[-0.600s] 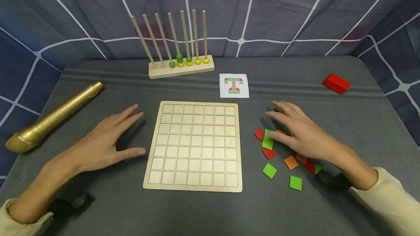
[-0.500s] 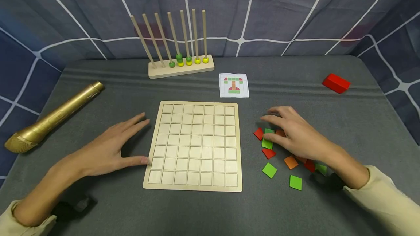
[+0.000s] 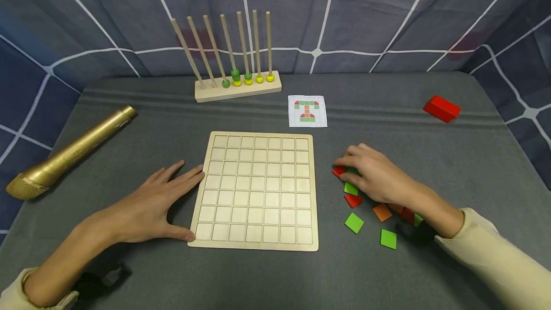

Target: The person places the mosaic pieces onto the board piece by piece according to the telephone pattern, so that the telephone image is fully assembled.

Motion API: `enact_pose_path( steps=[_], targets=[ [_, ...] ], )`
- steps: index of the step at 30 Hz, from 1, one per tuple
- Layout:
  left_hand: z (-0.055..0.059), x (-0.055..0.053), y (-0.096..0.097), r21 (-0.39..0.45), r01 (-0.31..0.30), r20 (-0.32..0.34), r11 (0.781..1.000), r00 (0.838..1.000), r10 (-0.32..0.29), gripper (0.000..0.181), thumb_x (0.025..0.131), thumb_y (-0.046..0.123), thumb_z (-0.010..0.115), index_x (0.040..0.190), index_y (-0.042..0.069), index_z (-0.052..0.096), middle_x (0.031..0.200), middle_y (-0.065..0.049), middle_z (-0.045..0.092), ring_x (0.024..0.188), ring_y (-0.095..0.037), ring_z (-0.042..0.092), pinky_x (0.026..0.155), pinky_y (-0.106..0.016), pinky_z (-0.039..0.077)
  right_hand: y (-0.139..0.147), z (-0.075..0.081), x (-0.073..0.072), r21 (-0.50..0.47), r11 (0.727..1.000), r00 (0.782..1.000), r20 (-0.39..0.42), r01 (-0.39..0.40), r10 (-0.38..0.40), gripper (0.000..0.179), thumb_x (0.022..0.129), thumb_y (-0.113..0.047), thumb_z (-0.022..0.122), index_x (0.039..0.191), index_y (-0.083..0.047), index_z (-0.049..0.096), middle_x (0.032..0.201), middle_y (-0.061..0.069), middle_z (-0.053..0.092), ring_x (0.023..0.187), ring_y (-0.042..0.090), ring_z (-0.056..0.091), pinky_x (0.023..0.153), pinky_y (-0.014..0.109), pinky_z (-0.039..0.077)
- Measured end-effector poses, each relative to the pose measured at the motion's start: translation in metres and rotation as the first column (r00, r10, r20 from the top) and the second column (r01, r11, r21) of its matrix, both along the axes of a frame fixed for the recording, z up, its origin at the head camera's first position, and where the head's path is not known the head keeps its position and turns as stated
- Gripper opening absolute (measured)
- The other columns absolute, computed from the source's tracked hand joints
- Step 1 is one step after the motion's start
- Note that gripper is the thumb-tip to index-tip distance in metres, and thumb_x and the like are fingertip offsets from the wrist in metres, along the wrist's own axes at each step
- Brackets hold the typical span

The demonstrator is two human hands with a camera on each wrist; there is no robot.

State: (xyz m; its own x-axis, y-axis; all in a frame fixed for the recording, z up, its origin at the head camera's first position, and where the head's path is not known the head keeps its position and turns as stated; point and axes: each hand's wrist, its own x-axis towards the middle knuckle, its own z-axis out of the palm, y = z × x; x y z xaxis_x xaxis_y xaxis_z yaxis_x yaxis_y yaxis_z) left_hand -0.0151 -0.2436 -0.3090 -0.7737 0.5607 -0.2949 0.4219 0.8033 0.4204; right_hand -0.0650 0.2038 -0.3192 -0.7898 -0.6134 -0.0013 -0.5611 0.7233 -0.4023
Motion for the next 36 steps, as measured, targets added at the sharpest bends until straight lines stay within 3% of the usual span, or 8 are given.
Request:
enact_pose_path(
  steps=[9, 16, 25, 32, 36],
  targets=[
    [-0.0022, -0.0002, -0.0015, 0.011, -0.008, 0.003, 1.000, 1.000, 0.008, 0.118, 0.068, 0.079, 0.066, 0.160, 0.020, 0.019, 0.163, -0.006, 0.017, 0.147, -0.042, 0.005, 0.110, -0.066, 0.010, 0.0004, 0.0000, -0.0065, -0.024, 1.000, 1.000, 0.000, -0.014, 0.014, 0.028, 0.089, 0.001, 0.068, 0.116, -0.004, 0.072, 0.093, 0.001, 0.059, 0.081, 0.018, 0.049, 0.070, 0.034, 0.041],
    [-0.0013, -0.0004, -0.0014, 0.020, -0.014, 0.018, 1.000, 1.000, 0.013, 0.118, 0.069, 0.078, 0.067, 0.160, 0.020, 0.019, 0.164, -0.006, 0.017, 0.147, -0.042, 0.004, 0.109, -0.067, 0.009, -0.0013, 0.0003, -0.0079, -0.001, 1.000, 0.999, 0.032, 0.026, -0.026, 0.035, 0.089, -0.015, 0.075, 0.121, -0.002, 0.069, 0.099, 0.003, 0.060, 0.083, 0.018, 0.050, 0.070, 0.035, 0.042],
    [-0.0016, -0.0012, -0.0016, 0.021, -0.016, 0.025, 1.000, 1.000, 0.015, 0.118, 0.069, 0.078, 0.067, 0.160, 0.021, 0.019, 0.164, -0.006, 0.016, 0.147, -0.043, 0.003, 0.109, -0.067, 0.009, -0.0057, 0.0002, -0.0106, -0.038, 0.998, 0.998, 0.024, -0.053, 0.054, 0.031, 0.085, 0.002, 0.073, 0.115, -0.010, 0.074, 0.094, -0.001, 0.059, 0.080, 0.016, 0.050, 0.068, 0.034, 0.042],
    [-0.0017, -0.0011, -0.0018, 0.017, -0.014, 0.016, 1.000, 1.000, 0.013, 0.118, 0.068, 0.079, 0.066, 0.160, 0.021, 0.019, 0.163, -0.007, 0.017, 0.147, -0.043, 0.004, 0.109, -0.067, 0.010, -0.0061, 0.0012, -0.0084, 0.012, 0.999, 0.999, 0.019, 0.038, -0.039, 0.030, 0.087, -0.019, 0.078, 0.112, -0.005, 0.072, 0.098, 0.004, 0.060, 0.082, 0.019, 0.053, 0.071, 0.038, 0.044],
    [-0.0022, -0.0011, -0.0018, 0.018, -0.012, 0.017, 1.000, 1.000, 0.012, 0.117, 0.069, 0.079, 0.066, 0.160, 0.022, 0.018, 0.164, -0.006, 0.017, 0.147, -0.043, 0.004, 0.110, -0.067, 0.009, -0.0063, 0.0000, -0.0091, 0.023, 0.998, 0.998, 0.020, 0.059, -0.060, 0.025, 0.086, -0.018, 0.078, 0.107, -0.005, 0.073, 0.098, 0.005, 0.061, 0.082, 0.020, 0.055, 0.072, 0.040, 0.047]
  ],
)
